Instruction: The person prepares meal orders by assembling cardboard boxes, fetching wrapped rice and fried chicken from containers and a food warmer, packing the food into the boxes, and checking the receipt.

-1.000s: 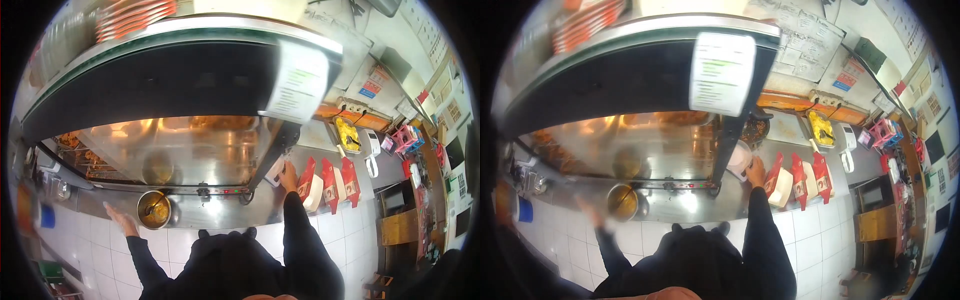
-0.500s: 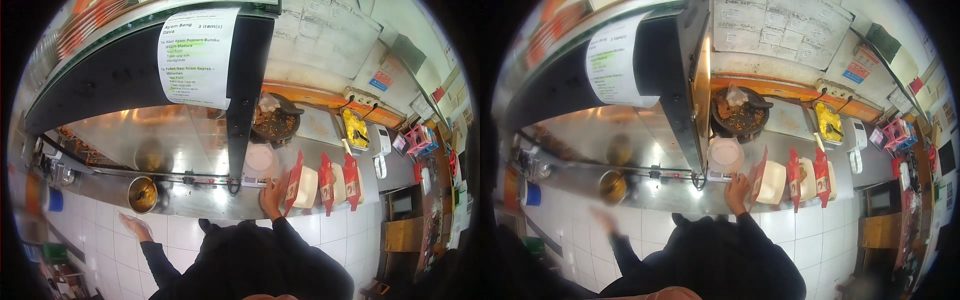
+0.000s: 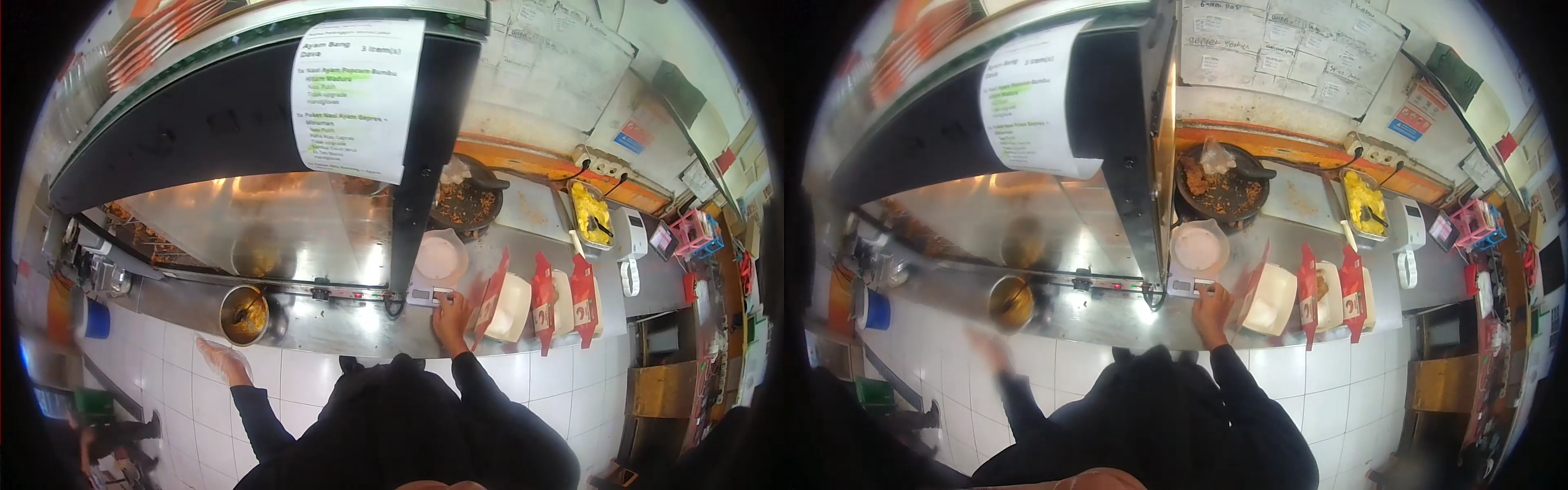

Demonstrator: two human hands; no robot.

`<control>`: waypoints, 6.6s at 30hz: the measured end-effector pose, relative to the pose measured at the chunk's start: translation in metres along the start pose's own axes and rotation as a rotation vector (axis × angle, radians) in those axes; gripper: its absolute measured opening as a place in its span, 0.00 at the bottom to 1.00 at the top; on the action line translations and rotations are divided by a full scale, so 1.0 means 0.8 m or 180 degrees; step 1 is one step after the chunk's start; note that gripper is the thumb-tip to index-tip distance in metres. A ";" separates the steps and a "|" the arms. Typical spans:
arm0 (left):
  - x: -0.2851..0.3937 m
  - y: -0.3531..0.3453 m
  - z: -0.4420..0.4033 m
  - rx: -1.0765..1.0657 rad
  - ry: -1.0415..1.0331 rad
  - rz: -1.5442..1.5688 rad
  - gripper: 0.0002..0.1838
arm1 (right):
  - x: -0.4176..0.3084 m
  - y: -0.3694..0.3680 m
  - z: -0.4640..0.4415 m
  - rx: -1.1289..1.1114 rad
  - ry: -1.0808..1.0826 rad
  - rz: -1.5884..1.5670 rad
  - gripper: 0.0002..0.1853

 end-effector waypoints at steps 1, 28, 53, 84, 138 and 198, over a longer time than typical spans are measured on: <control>-0.004 0.004 -0.008 -0.0109 -0.0050 -0.0131 0.41 | -0.004 0.001 0.001 -0.0022 -0.0072 0.0063 0.19; 0.178 -0.221 -0.079 -0.0716 -0.1179 -0.1588 0.28 | -0.113 0.051 0.013 0.0339 0.0363 0.0238 0.09; 0.190 -0.482 -0.344 -0.4275 -0.2654 -0.4475 0.22 | -0.168 0.032 0.134 0.0398 -0.0647 -0.0029 0.07; 0.279 -0.411 -0.338 -0.3689 -0.1119 -0.2505 0.24 | -0.116 0.054 0.086 0.0035 -0.0465 -0.0356 0.08; -0.058 -0.342 0.332 -0.5661 0.0733 -0.1439 0.19 | 0.023 0.066 0.128 -0.1334 -0.1449 -0.2876 0.15; 0.252 -0.411 -0.309 -0.3229 -0.2404 -0.4143 0.19 | -0.110 -0.004 0.049 -0.0686 -0.2545 -0.3127 0.14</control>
Point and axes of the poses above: each hand's wrist, its own z-axis away from the middle knuckle, its own y-axis out of the back of the hand, x = y × z, the point moved 1 cm from there along -z, towards the middle knuckle, and after that the axes turned 13 degrees about z, right-handed, at the moved point
